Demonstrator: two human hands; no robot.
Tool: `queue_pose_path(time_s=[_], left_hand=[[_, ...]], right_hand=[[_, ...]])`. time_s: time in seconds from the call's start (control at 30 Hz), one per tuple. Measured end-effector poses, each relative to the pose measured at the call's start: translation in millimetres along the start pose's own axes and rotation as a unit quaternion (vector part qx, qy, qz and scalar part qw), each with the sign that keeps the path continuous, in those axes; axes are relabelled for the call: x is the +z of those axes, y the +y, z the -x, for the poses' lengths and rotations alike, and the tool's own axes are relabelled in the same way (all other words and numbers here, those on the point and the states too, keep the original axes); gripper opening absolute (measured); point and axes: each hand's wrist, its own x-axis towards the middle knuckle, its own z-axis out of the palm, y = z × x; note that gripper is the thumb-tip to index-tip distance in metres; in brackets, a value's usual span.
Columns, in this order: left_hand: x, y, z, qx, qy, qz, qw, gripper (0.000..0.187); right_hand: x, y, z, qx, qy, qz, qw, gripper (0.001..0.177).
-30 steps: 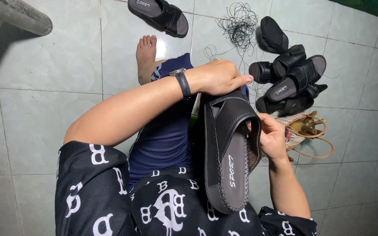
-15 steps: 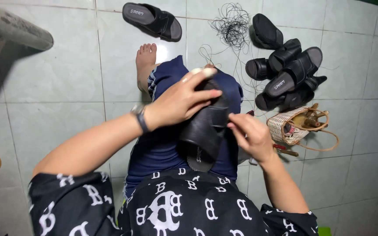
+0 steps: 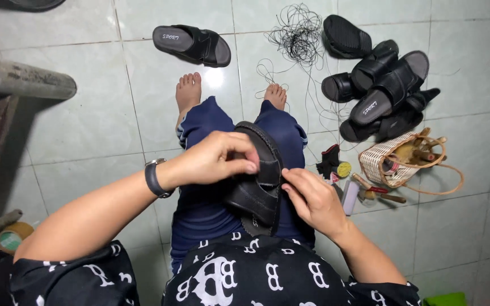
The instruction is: Hand-sewing a black sandal strap to its sole using a needle and thread while sitting on the floor.
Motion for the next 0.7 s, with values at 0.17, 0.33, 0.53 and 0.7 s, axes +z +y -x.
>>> queue_pose_path(time_s=[0.17,0.33,0.53,0.7], left_hand=[[11.1,-2.2,-10.9,0.034,-0.061,0.302,0.951,0.013],[12.4,-18.0,-14.0,0.181,0.07,-0.024,0.981,0.014],[17.0,-18.9,-15.0,0.086,0.023,-0.061,0.994,0.013],[13.5,-19.8,-15.8,-0.014,-0.116,-0.029,0.993,0.026]], right_hand=[[-0.6,-10.9,-4.4,0.033,-0.027,0.017,0.999,0.026],[8.7,-10.9,5.7,0.068,-0.032,0.061,0.995,0.026],[21.2,-22.4,7.2,0.1,0.001,0.084,0.991,0.024],[17.8,-12.9,11.0,0.087,0.039,0.058,0.994,0.027]])
